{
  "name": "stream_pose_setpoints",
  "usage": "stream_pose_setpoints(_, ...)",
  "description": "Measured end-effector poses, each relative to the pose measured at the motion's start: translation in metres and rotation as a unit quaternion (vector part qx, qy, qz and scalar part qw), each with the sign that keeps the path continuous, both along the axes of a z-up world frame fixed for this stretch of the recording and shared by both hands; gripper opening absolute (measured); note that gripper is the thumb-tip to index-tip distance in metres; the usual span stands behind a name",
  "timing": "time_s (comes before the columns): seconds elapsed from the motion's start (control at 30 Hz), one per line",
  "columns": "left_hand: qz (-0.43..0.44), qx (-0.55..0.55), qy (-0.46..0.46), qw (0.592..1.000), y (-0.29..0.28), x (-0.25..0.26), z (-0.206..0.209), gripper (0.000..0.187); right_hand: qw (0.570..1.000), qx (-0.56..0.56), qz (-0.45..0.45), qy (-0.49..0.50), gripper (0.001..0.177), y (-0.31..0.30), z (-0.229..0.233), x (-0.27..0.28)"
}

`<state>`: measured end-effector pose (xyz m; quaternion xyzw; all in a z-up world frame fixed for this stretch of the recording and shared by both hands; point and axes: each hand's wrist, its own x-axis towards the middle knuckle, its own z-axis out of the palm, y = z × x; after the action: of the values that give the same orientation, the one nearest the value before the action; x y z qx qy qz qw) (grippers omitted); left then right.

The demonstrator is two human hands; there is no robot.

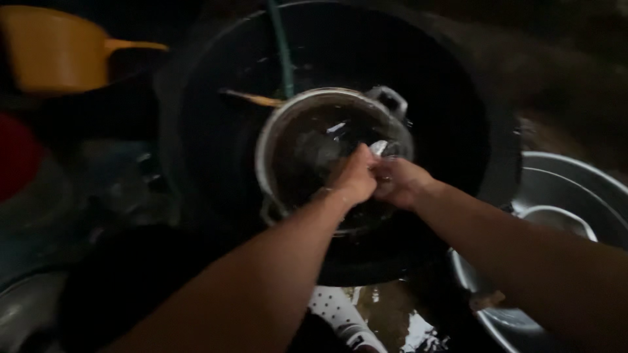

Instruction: The person washes several kitchen items by hand in an outdoor area. They scrub a large metal pot, a smaller pot, a wooden spatula, and a metal ladle using a sponge and running water from a hose. The items are rinsed and placed into a larger basin.

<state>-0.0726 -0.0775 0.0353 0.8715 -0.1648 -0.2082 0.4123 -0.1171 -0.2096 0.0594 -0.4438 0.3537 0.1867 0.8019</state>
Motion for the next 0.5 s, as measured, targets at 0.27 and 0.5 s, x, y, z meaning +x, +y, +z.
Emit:
stream_pose_setpoints(0.27, -0.002, -0.023, 0.335, 0.942, 0.019, 0.006, -0.057, 0.051, 0.986, -0.127, -0.068, 0.082, 0.019, -0.018, -0.091, 0.012)
stream_pose_setpoints(0.5, -0.188, 0.158, 0.270, 0.931, 0.056, 0.003, -0.079, 0.042, 0.960, -0.205, 0.093, 0.164, 0.031, -0.005, -0.088, 0.007)
